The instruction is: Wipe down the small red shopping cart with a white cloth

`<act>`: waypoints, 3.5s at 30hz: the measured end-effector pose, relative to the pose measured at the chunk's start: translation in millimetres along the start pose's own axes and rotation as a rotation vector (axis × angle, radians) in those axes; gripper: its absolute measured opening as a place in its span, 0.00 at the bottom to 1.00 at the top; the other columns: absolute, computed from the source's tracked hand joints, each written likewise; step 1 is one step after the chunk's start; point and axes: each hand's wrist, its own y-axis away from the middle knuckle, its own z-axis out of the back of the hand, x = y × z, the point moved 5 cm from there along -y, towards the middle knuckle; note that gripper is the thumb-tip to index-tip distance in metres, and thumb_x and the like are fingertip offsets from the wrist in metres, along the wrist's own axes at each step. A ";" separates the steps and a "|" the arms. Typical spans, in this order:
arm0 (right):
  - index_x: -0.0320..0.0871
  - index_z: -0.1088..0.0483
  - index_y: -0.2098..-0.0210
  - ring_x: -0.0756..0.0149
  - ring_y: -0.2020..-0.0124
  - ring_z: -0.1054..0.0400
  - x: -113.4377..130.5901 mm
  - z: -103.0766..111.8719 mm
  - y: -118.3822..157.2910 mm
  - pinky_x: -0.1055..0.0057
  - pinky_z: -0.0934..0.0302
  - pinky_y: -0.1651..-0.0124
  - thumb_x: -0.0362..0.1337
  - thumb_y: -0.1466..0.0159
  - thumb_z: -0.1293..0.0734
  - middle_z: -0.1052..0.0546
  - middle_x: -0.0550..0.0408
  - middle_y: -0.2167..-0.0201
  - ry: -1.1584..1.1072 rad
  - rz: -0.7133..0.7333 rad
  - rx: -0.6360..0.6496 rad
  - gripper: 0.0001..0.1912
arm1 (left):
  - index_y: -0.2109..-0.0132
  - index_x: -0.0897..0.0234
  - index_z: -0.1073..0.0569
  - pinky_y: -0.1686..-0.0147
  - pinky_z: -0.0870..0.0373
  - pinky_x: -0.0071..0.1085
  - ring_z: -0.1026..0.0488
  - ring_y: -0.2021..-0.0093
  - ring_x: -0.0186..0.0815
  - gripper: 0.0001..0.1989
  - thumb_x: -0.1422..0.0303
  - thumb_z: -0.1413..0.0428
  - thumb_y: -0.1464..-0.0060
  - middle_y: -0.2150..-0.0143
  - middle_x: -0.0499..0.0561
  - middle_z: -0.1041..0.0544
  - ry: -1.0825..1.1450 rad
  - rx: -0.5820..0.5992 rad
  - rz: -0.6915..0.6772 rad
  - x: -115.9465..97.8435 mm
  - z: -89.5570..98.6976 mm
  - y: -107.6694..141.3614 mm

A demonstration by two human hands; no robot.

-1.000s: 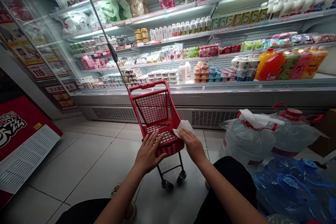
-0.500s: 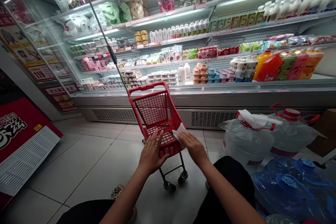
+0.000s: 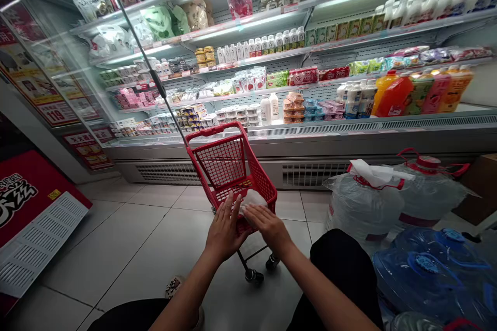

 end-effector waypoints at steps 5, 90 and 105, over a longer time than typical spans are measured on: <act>0.54 0.44 0.26 0.65 0.30 0.39 -69.5 27.6 19.1 0.57 0.46 0.25 0.22 0.30 0.48 0.34 0.58 0.30 0.006 -0.148 -0.057 0.37 | 0.22 0.58 0.65 0.26 0.50 0.51 0.57 0.21 0.50 0.55 0.56 0.37 0.42 0.19 0.59 0.63 0.022 0.034 -0.024 0.5 2.5 3.4; 0.49 0.33 0.32 0.57 0.34 0.32 -129.5 42.4 17.8 0.51 0.37 0.32 0.26 0.33 0.47 0.25 0.51 0.36 0.050 -0.480 -0.202 0.33 | 0.25 0.49 0.43 0.28 0.61 0.67 0.48 0.25 0.62 0.36 0.54 0.43 0.36 0.21 0.56 0.52 -0.238 -0.134 0.070 47.7 41.3 -38.7; 0.49 0.44 0.26 0.63 0.29 0.40 -4.2 -10.7 -67.7 0.55 0.45 0.26 0.19 0.37 0.46 0.33 0.54 0.30 -0.075 -0.143 -0.059 0.42 | 0.22 0.50 0.54 0.30 0.55 0.64 0.45 0.26 0.58 0.44 0.57 0.41 0.37 0.20 0.60 0.56 -0.282 -0.080 0.105 42.5 37.1 -34.0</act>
